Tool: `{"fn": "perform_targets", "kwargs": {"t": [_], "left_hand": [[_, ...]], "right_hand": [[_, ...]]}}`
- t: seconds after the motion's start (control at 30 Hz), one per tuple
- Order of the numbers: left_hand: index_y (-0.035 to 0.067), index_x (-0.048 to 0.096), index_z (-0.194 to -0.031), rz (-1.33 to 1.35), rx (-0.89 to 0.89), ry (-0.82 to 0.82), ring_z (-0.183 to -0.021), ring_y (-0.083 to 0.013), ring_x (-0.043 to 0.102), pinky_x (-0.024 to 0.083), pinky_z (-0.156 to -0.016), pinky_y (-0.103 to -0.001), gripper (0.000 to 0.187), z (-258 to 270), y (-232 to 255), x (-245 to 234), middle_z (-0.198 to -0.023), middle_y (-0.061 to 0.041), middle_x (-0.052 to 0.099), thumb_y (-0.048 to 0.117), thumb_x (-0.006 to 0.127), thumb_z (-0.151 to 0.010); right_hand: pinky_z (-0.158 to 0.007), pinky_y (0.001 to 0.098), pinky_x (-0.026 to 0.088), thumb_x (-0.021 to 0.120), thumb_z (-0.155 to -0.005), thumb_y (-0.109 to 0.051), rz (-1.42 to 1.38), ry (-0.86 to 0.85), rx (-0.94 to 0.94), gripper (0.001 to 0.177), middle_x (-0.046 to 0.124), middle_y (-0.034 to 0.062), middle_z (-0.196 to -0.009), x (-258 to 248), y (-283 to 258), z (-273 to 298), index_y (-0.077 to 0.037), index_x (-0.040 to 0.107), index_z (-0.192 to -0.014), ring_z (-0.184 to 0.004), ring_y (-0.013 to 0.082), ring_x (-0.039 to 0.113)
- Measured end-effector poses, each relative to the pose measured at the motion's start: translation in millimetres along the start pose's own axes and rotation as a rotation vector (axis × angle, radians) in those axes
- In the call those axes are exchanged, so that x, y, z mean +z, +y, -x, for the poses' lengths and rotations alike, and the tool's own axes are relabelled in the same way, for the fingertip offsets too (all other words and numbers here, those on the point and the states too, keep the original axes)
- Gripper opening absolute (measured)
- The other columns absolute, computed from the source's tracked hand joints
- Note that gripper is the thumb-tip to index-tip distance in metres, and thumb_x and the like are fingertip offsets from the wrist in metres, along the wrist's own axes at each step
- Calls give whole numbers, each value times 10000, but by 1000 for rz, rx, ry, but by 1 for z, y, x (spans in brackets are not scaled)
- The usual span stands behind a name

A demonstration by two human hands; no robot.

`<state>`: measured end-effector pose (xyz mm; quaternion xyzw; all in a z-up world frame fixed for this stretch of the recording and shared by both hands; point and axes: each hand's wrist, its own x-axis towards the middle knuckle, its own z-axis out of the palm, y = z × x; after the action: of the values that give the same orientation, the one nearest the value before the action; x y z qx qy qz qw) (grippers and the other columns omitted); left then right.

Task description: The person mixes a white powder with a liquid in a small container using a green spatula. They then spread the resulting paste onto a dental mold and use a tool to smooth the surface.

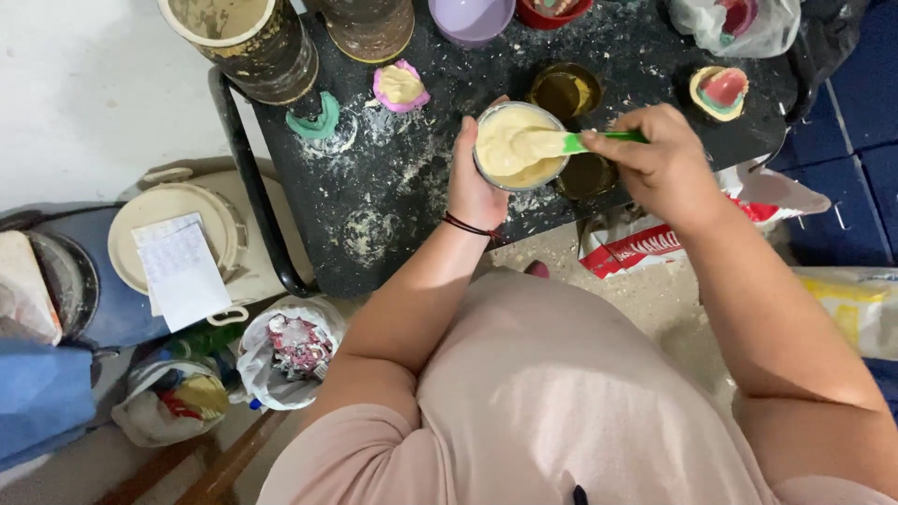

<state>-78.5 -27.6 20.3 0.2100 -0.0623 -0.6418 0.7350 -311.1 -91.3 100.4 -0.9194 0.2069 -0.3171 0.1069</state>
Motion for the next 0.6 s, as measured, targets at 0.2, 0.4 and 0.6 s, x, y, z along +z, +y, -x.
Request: {"fn": "perform_targets", "kwargs": {"t": [0.2, 0.4, 0.6], "left_hand": [[95, 646, -1382, 22, -42, 116, -1296, -379, 608, 531, -1029, -538, 664, -9, -5, -9, -1369, -205, 669, 611, 553, -976], [38, 691, -1320, 78, 103, -35, -1196, -349, 670, 534, -1018, -507, 595, -18, -35, -9, -1270, -192, 723, 553, 525, -1074], [94, 594, -1462, 47, 166, -71, -1252, -348, 635, 550, -1003, -500, 583, -14, -34, -3, -1347, -182, 683, 529, 521, -1080]], "right_hand": [[-860, 474, 500, 776, -1012, 148, 120, -225, 27, 404, 640, 218, -1214, -56, 42, 23, -56, 780, -1361, -1026, 361, 620], [-815, 309, 517, 735, -1016, -292, -133, -443, 595, 315, 786, 69, -1100, -53, 15, -32, -103, 776, -1265, -960, 162, 704], [-614, 326, 362, 660, -1040, -365, -369, -684, 1087, 312, 574, 66, -571, -33, 21, -51, -109, 828, -1098, -520, 148, 397]]}}
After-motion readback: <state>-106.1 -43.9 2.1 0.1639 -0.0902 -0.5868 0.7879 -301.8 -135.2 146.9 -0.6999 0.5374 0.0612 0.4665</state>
